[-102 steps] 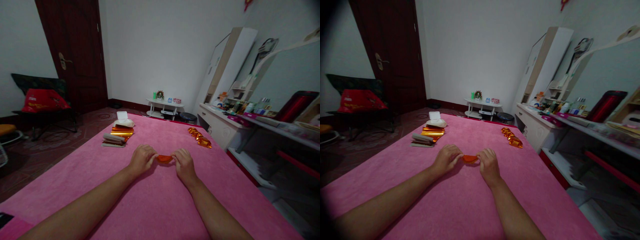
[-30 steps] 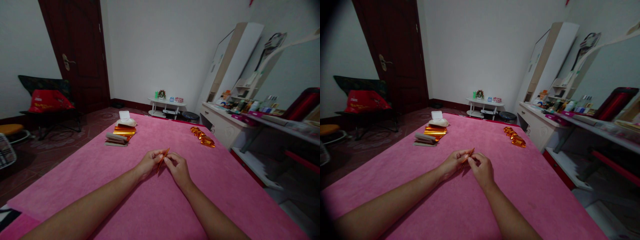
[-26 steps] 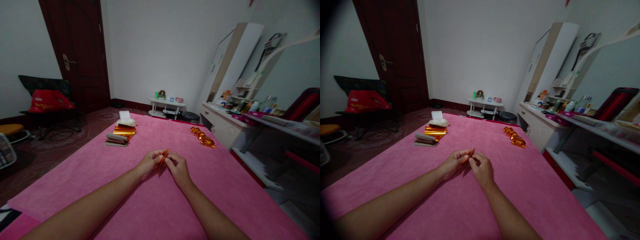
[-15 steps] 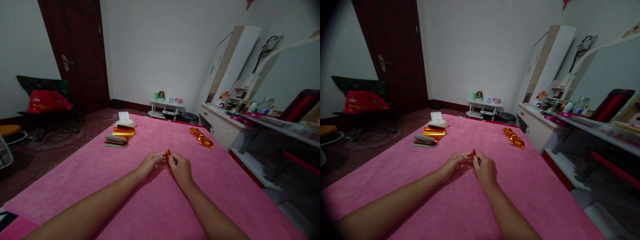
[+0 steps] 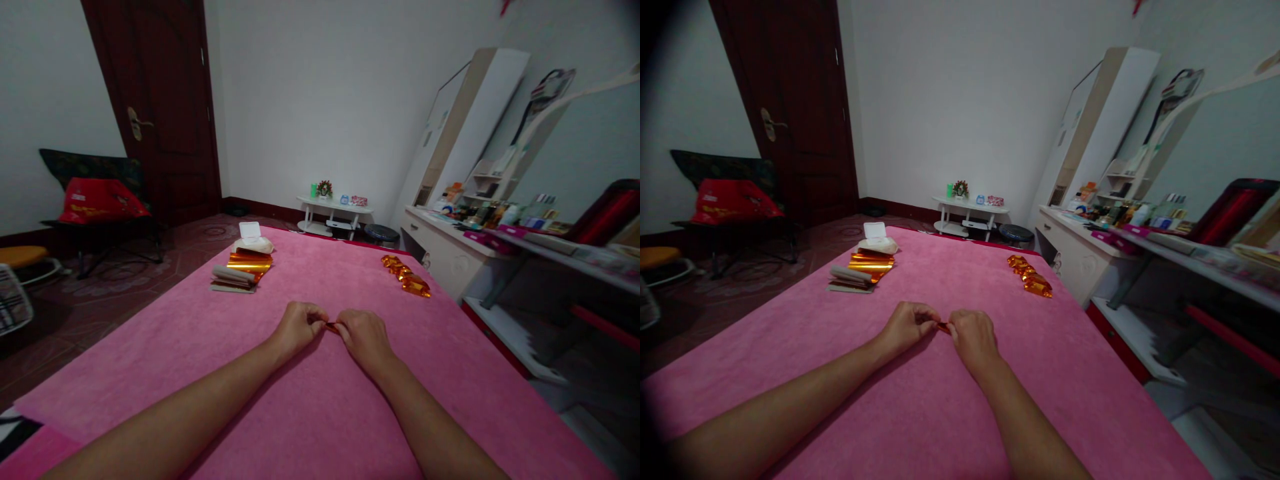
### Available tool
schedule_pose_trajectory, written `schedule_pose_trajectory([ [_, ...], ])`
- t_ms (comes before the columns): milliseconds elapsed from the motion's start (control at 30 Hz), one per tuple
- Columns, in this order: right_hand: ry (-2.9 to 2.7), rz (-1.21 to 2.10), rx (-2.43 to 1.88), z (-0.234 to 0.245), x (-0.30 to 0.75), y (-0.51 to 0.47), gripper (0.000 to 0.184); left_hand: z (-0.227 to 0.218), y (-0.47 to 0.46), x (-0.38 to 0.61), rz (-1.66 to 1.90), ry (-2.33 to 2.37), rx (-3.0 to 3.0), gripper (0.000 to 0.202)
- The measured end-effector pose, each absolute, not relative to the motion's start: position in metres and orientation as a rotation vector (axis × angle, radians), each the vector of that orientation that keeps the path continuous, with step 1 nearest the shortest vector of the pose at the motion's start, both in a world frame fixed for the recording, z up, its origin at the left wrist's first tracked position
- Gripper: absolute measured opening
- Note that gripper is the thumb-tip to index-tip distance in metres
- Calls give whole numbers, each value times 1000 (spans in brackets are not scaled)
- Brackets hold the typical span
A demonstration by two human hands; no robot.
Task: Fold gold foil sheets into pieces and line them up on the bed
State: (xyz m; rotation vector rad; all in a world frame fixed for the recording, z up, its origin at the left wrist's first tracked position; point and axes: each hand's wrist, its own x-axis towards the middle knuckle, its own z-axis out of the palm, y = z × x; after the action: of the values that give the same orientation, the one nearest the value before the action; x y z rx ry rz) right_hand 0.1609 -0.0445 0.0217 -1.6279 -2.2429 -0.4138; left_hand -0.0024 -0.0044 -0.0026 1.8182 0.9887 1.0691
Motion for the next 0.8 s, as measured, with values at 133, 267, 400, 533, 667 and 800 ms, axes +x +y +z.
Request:
schedule_pose_trajectory([
  [133, -2250, -448, -1536, 20, 157, -47, 11, 0, -6, -2, 1091, 987, 2005, 16],
  [267, -2251, -469, -1466, 19, 153, -48, 10, 0, -6, -2, 995, 900, 2039, 23],
  [400, -2178, -430, -1485, 18, 156, -47, 9, -3, -3, -4, 1044, 994, 1972, 25],
  [533, -1989, -391, -1676, 15, 165, -43, 5, -4, 3, -7, 1189, 1167, 1893, 22],
  [667, -1941, -263, -1662, 10, 171, -38, 10, -5, 6, -10, 1132, 1244, 1960, 22],
  [800, -1904, -154, -1572, 6, 170, -36, 14, -1, 3, -13, 953, 1540, 2161, 28],
])
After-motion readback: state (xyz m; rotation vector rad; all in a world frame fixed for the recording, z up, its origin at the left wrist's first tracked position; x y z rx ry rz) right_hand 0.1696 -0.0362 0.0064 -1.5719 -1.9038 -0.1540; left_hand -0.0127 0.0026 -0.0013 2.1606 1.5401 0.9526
